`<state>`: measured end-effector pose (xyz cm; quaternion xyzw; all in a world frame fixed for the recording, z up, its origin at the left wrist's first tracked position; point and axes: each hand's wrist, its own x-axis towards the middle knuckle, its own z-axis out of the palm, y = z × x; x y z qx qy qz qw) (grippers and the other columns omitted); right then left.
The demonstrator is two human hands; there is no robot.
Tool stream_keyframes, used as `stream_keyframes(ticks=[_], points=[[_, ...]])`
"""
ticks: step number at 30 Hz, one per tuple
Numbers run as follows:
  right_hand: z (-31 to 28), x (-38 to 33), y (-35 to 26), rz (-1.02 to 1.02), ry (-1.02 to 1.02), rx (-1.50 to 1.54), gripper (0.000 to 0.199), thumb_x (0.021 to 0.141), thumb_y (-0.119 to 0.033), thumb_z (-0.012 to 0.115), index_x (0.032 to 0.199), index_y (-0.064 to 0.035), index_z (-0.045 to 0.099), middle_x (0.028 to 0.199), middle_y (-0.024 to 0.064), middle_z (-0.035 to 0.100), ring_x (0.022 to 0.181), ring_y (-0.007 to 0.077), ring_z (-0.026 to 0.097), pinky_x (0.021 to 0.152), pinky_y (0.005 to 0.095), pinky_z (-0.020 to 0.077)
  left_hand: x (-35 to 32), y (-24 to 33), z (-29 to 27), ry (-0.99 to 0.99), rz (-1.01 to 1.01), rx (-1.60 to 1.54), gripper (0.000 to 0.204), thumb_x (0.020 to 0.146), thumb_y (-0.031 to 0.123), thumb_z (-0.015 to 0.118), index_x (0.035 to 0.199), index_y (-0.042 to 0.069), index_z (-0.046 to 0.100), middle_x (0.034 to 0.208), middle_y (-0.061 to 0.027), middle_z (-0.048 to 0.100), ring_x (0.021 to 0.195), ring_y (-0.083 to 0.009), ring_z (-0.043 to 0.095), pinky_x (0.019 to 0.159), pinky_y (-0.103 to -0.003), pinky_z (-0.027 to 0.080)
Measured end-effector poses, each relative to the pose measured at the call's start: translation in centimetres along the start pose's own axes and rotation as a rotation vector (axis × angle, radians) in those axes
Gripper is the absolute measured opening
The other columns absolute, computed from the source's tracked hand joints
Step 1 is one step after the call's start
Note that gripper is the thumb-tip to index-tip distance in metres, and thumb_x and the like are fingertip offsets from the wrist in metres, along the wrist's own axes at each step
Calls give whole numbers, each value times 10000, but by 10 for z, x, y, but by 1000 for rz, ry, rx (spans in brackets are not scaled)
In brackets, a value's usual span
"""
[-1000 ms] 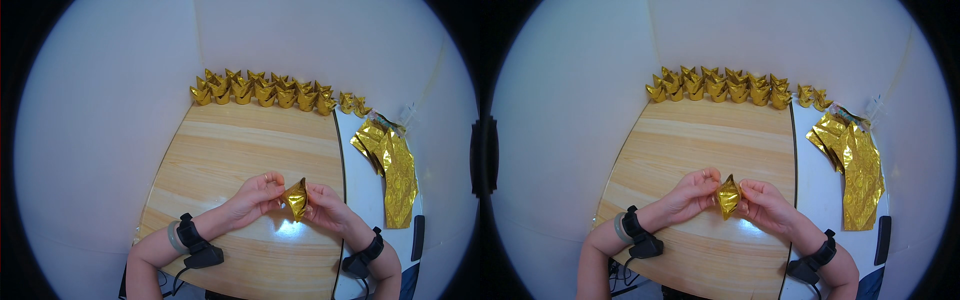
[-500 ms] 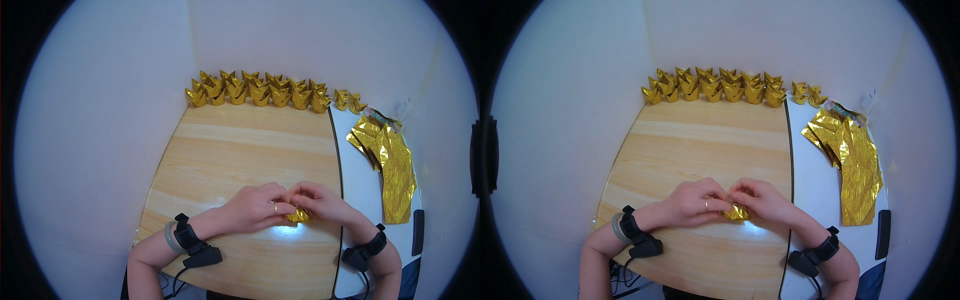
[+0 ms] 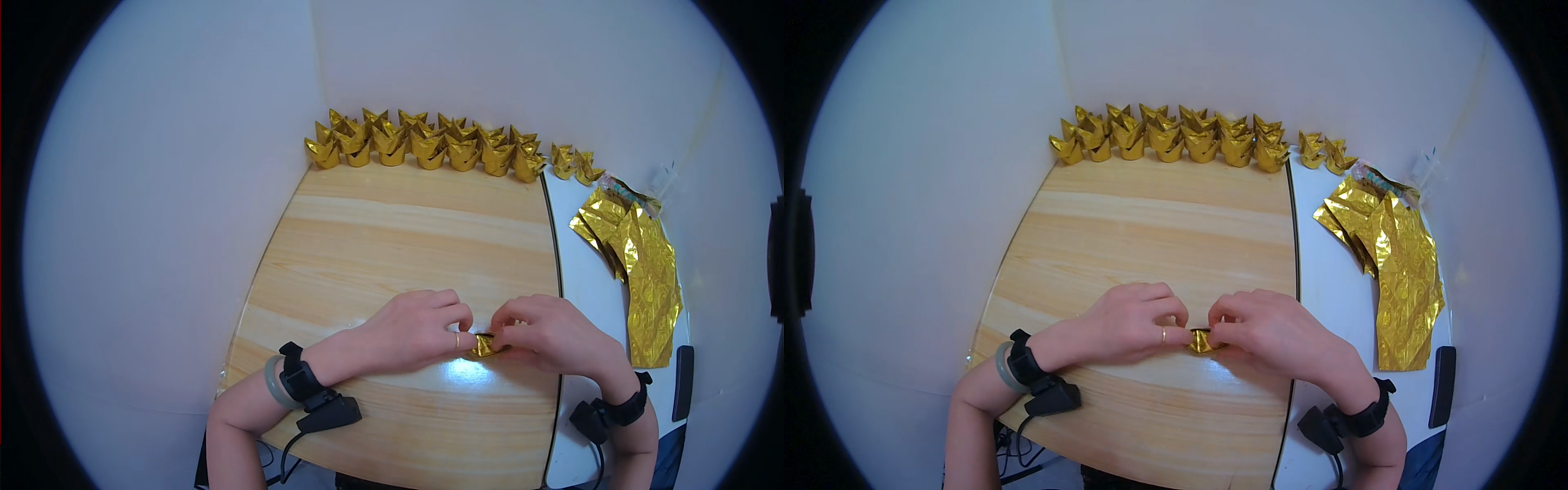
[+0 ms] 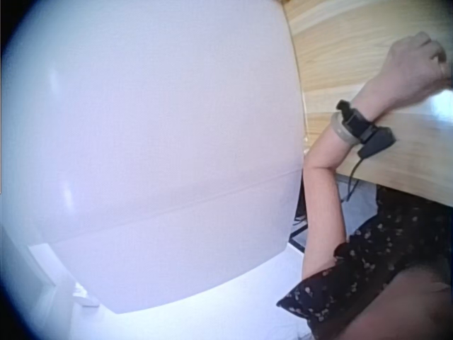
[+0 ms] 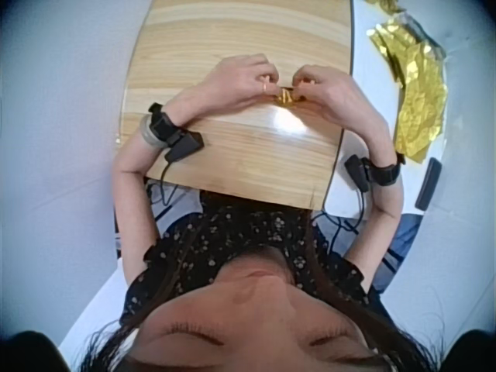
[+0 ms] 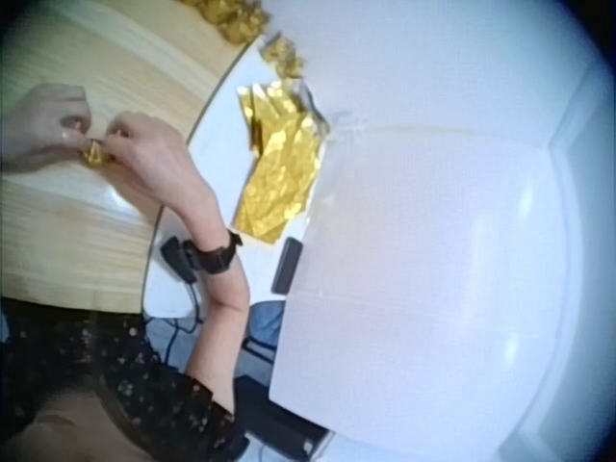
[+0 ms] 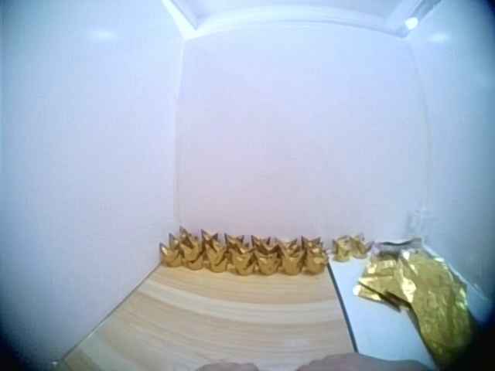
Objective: Folding gold-colored paper into traditional ingot shapes.
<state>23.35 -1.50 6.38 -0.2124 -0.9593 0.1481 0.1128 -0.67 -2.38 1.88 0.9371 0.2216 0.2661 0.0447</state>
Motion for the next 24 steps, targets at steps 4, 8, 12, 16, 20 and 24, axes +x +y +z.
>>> stream_keyframes(ticks=[4,8,12,16,20,24], points=[[-2,0,-1,-3,-8,-40,88,745,-135,683,818,-109,641,875,13,588,816,216,594,705,339,483,1,1,-3,30,61,52,88,746,178,660,834,178,649,876,25,583,805,-174,570,607,-304,479],[-2,-1,-2,2,5,-80,81,732,-142,691,797,-111,653,869,9,587,825,204,593,706,332,486,4,3,-7,-4,76,78,76,753,187,659,825,166,644,897,19,584,837,-184,562,672,-305,475],[-5,0,-4,10,35,-50,83,729,-140,684,804,-115,657,905,8,581,839,200,592,709,330,486,5,4,-5,18,11,-37,119,756,209,693,856,156,657,913,5,581,865,-204,555,714,-321,472],[0,1,-4,25,64,-11,85,728,-140,687,806,-119,660,923,9,576,848,200,591,714,326,484,7,5,-6,-5,-19,-134,145,752,230,717,865,154,666,916,0,580,873,-219,553,721,-335,474],[0,-1,-1,1,17,-51,107,717,-144,709,807,-122,656,920,9,572,850,201,591,710,327,483,7,4,-6,-26,-9,-104,153,754,234,717,872,154,661,933,-3,577,893,-230,547,736,-351,472],[-2,-3,0,1,32,12,117,705,-134,708,807,-119,652,913,10,569,838,204,588,705,326,482,6,4,-6,-31,-24,-116,165,749,236,717,870,145,652,939,-5,576,905,-234,544,745,-351,472]])
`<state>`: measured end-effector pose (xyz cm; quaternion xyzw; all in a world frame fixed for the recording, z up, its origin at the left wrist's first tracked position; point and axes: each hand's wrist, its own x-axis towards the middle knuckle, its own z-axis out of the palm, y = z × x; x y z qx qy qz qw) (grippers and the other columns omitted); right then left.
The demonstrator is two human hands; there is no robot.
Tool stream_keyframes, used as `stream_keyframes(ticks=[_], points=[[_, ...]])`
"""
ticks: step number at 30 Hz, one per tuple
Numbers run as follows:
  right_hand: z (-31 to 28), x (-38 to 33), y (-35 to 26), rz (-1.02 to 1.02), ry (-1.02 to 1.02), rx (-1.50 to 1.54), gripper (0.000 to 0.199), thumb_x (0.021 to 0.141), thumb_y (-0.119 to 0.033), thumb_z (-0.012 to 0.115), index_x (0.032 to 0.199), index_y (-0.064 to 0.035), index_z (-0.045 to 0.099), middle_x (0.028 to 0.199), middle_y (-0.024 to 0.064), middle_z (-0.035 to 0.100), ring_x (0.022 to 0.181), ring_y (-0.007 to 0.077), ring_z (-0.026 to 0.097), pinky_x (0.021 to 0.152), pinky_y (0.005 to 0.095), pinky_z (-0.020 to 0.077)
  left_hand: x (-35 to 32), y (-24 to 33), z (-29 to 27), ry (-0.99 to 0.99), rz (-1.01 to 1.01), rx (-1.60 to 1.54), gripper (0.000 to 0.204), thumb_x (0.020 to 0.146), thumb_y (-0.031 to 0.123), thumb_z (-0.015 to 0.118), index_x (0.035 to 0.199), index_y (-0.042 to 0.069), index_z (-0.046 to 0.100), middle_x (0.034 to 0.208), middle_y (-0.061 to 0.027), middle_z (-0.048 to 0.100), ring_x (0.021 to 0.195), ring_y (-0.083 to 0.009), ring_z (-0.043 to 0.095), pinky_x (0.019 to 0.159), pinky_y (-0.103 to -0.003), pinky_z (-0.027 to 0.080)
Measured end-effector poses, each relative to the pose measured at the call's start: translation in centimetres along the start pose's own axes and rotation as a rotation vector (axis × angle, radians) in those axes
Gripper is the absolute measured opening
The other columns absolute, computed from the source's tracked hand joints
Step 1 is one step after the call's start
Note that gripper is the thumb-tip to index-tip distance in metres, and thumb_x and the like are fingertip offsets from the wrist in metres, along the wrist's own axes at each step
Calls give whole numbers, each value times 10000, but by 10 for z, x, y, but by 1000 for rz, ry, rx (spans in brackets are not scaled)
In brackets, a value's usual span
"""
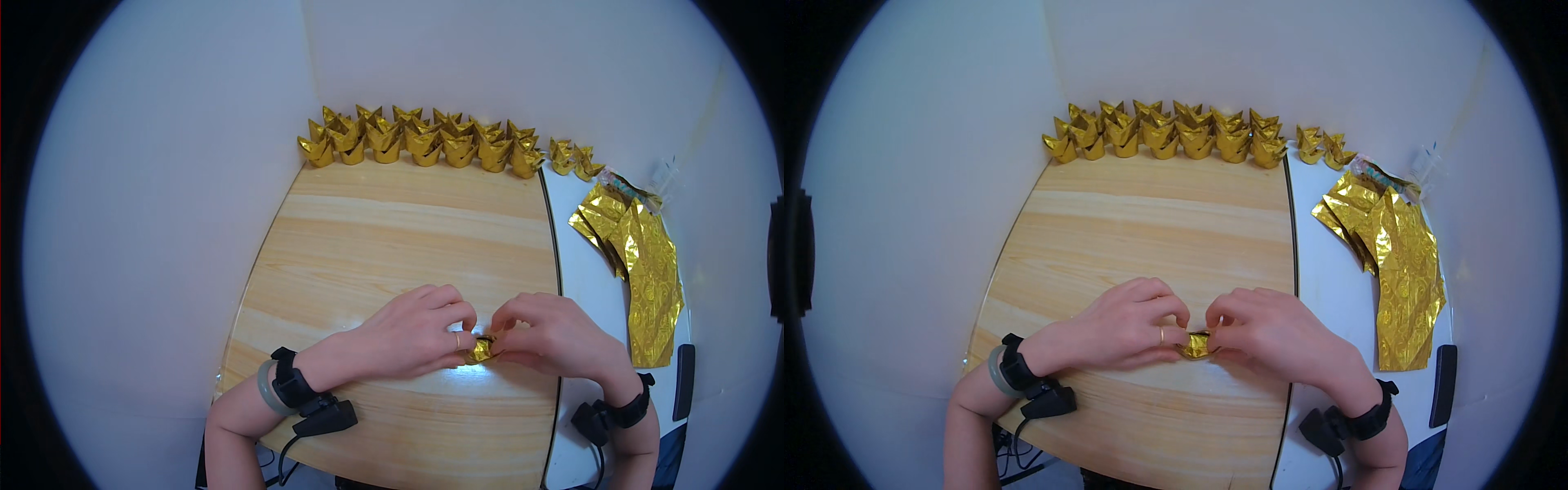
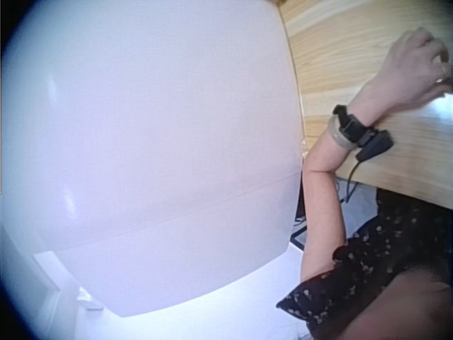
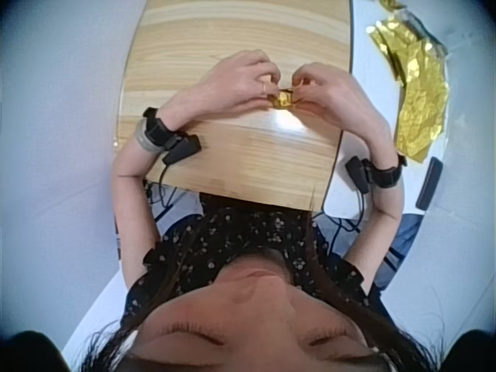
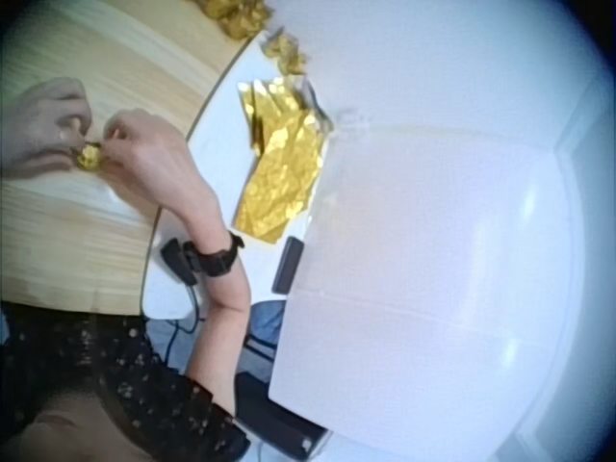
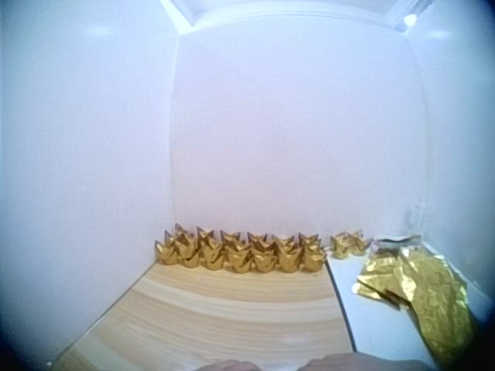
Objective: Folding gold-colored paper into traditional ingot shapes.
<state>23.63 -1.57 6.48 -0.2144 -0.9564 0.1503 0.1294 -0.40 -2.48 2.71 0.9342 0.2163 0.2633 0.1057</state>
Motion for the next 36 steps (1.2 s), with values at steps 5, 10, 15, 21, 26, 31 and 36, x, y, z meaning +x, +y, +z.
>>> stream_keyframes(ticks=[5,10,15,21,26,31,36], points=[[0,0,0,-1,2,-24,104,707,-120,696,797,-109,645,902,12,570,824,211,584,707,327,482,1,-1,0,-17,22,18,176,735,220,715,872,136,642,951,-11,575,928,-237,543,766,-352,470],[1,0,1,-25,13,-23,78,722,-105,671,794,-101,639,883,17,566,818,218,583,705,329,483,3,-2,1,-19,20,42,157,733,187,695,875,150,638,963,-11,574,940,-240,545,774,-359,473],[-6,2,-1,-17,-38,-38,77,732,-105,671,807,-98,654,853,24,574,803,223,586,688,329,486,3,-5,-6,-105,48,73,226,770,228,680,977,149,635,1026,-25,572,982,-251,532,821,-367,468],[-15,1,5,294,175,78,115,739,-85,737,851,-87,710,745,39,622,682,220,599,599,303,480,-10,-31,1,92,-335,-94,534,846,314,648,1292,73,482,1250,-156,489,1155,-353,440,990,-431,382],[-48,73,34,215,186,29,100,788,-82,683,880,-55,713,790,91,674,699,243,633,626,319,496,-26,-41,12,-205,-276,-14,656,883,401,583,1372,21,366,1428,-203,338,1340,-371,287,1088,-506,259],[-47,201,62,79,191,-19,131,787,-97,658,886,-26,705,778,111,680,710,241,654,659,334,505,-26,-38,17,-324,-294,51,731,915,483,493,1440,28,266,1521,-206,195,1431,-337,138,1116,-563,163],[3,296,84,61,180,42,144,774,-79,652,896,-25,705,789,124,688,729,248,668,693,332,518,-26,-39,26,-302,-238,97,727,924,477,478,1445,19,259,1520,-209,200,1426,-336,162,1118,-538,174]])
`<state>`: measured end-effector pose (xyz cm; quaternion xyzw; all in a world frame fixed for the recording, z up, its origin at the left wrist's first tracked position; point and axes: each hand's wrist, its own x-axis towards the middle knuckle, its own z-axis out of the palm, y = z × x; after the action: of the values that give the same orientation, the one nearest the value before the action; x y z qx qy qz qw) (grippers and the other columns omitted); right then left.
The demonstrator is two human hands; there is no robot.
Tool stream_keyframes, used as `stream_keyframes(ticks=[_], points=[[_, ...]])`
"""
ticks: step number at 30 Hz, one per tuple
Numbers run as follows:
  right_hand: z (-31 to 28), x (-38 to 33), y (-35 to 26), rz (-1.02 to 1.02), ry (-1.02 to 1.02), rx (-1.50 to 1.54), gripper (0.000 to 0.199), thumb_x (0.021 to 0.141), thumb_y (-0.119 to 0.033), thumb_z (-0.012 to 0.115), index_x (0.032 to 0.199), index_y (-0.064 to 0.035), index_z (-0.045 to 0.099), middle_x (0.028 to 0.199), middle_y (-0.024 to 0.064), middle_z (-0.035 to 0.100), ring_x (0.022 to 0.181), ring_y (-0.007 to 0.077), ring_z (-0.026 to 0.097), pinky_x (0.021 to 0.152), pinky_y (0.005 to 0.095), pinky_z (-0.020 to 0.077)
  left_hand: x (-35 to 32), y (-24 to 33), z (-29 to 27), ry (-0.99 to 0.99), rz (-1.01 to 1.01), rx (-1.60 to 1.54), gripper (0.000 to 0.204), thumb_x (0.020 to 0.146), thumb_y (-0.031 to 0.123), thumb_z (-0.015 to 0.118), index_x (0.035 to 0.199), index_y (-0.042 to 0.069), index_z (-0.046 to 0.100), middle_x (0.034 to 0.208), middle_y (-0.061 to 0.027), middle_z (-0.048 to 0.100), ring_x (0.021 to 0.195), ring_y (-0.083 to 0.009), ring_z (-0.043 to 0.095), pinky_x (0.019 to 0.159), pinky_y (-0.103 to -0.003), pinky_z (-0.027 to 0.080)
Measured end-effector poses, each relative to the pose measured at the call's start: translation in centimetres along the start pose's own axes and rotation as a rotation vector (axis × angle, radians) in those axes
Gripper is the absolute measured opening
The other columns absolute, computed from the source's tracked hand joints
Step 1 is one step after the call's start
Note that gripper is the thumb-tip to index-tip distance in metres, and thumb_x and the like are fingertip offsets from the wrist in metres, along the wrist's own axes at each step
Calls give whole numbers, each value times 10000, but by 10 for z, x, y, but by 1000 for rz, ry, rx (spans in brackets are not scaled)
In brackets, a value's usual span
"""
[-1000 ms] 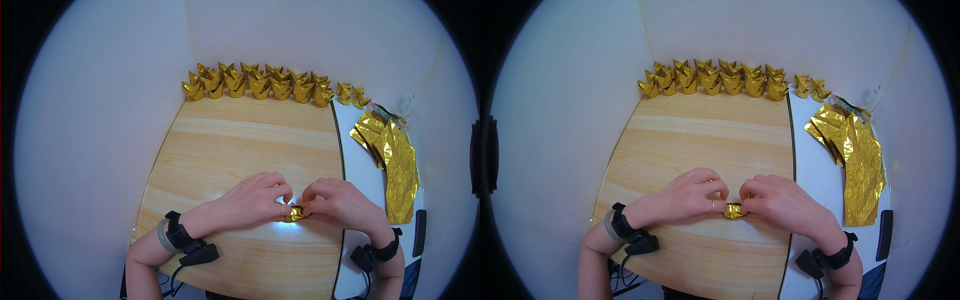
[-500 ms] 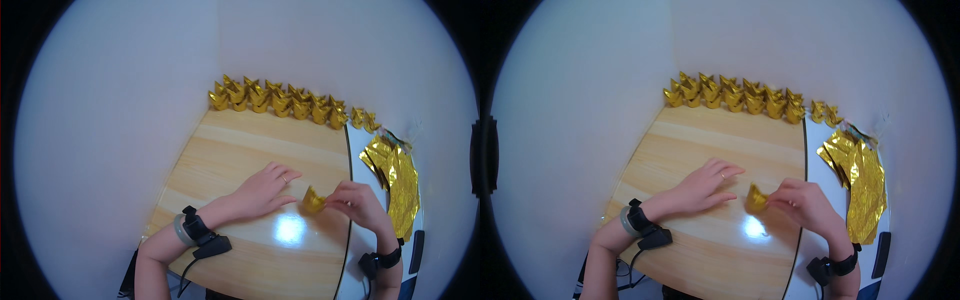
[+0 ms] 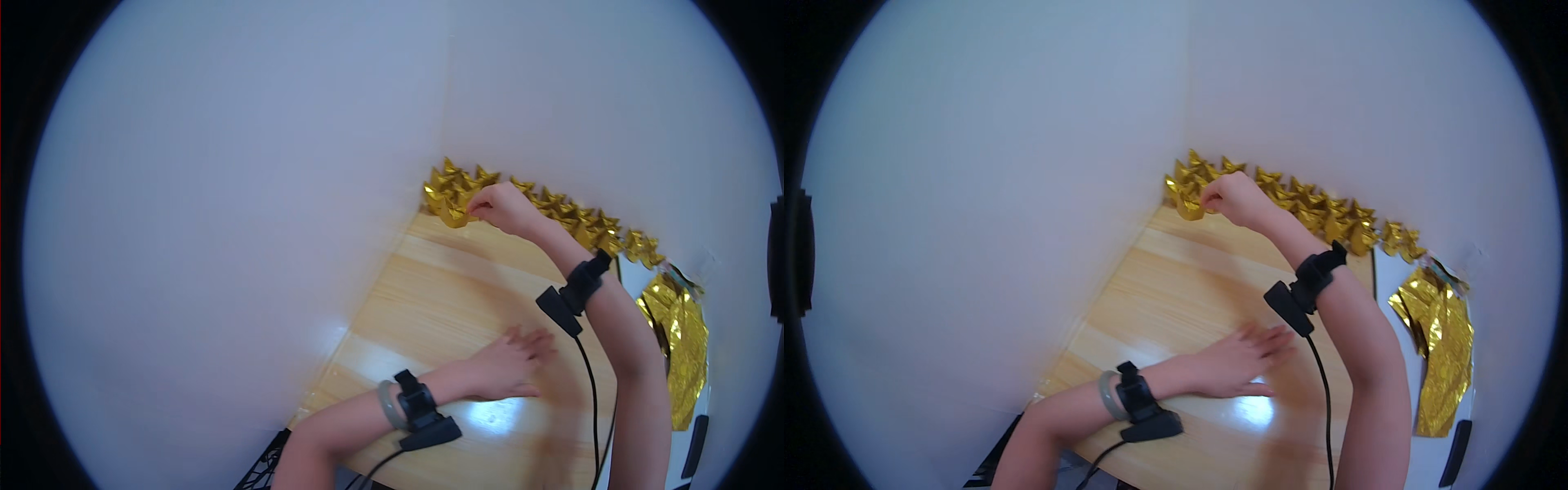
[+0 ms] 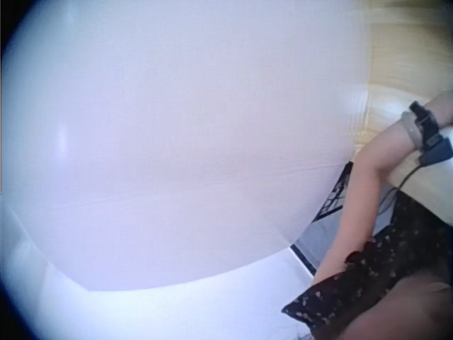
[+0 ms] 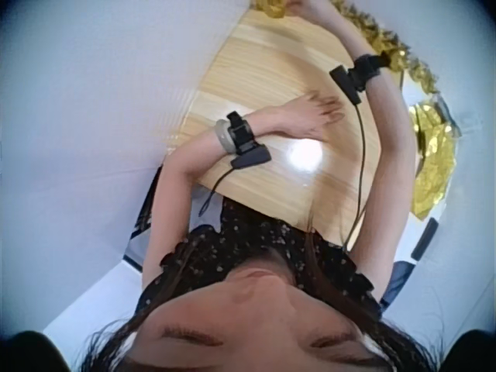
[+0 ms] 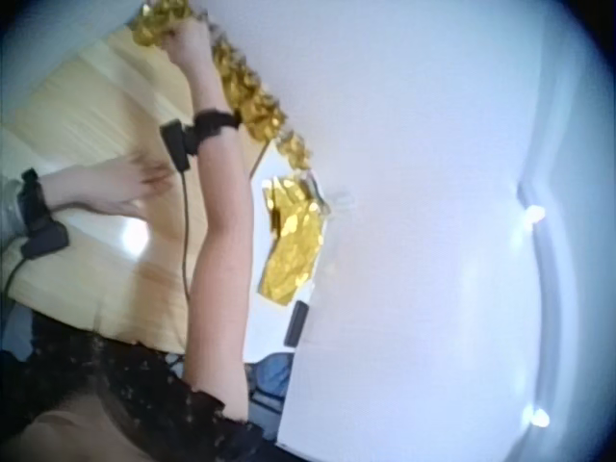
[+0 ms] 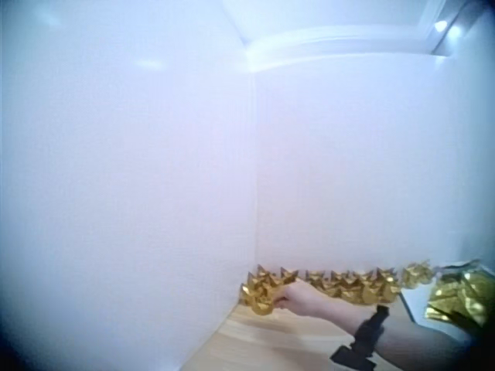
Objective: Folding gold-colored paper into traditional ingot shapes.
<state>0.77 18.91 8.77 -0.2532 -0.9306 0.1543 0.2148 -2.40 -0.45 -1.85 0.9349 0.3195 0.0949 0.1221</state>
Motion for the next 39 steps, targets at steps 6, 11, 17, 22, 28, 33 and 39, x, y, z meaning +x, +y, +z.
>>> stream_keyframes(ticks=[6,11,17,22,28,33,39], points=[[52,39,20,-59,-24,-150,129,777,-61,640,884,-32,706,824,139,687,796,290,661,730,366,520,1,0,13,70,-1,-35,730,904,481,502,1429,15,303,1509,-200,234,1424,-311,182,1132,-511,155],[59,48,25,-56,-49,-170,124,790,-63,628,894,-38,692,875,139,680,852,306,646,747,386,511,0,-2,12,94,7,-1,771,897,498,509,1449,19,264,1520,-199,206,1432,-302,165,1130,-505,168],[57,45,31,-162,-41,-220,165,815,-97,624,952,-23,676,878,147,665,851,324,624,750,400,493,0,2,2,2,2,-17,759,913,497,476,1447,3,258,1518,-195,214,1432,-299,162,1129,-498,164],[23,24,22,-86,130,-248,203,854,-159,602,1011,-47,663,897,158,671,886,331,628,763,412,494,3,3,-3,-68,-20,21,723,933,480,453,1458,32,239,1510,-196,232,1421,-316,190,1105,-534,205],[-87,-83,24,203,-27,53,279,876,-137,616,1132,-27,628,892,144,687,776,265,651,712,352,506,-3,7,-15,-38,-75,-42,725,932,505,448,1458,52,242,1528,-180,201,1421,-329,179,1120,-538,174],[-182,-271,66,440,-112,-294,299,861,-186,640,1101,-9,636,886,162,679,785,278,635,744,370,493,1,8,-15,-61,-72,-16,702,940,502,433,1465,74,249,1541,-158,182,1437,-307,139,1141,-516,131],[-167,-418,39,1234,-318,-431,927,842,-645,524,1350,111,354,1315,321,462,1236,414,459,1012,450,398,-3,10,-19,-99,-102,28,710,930,504,456,1461,76,258,1535,-157,199,1437,-297,140,1140,-511,132]])
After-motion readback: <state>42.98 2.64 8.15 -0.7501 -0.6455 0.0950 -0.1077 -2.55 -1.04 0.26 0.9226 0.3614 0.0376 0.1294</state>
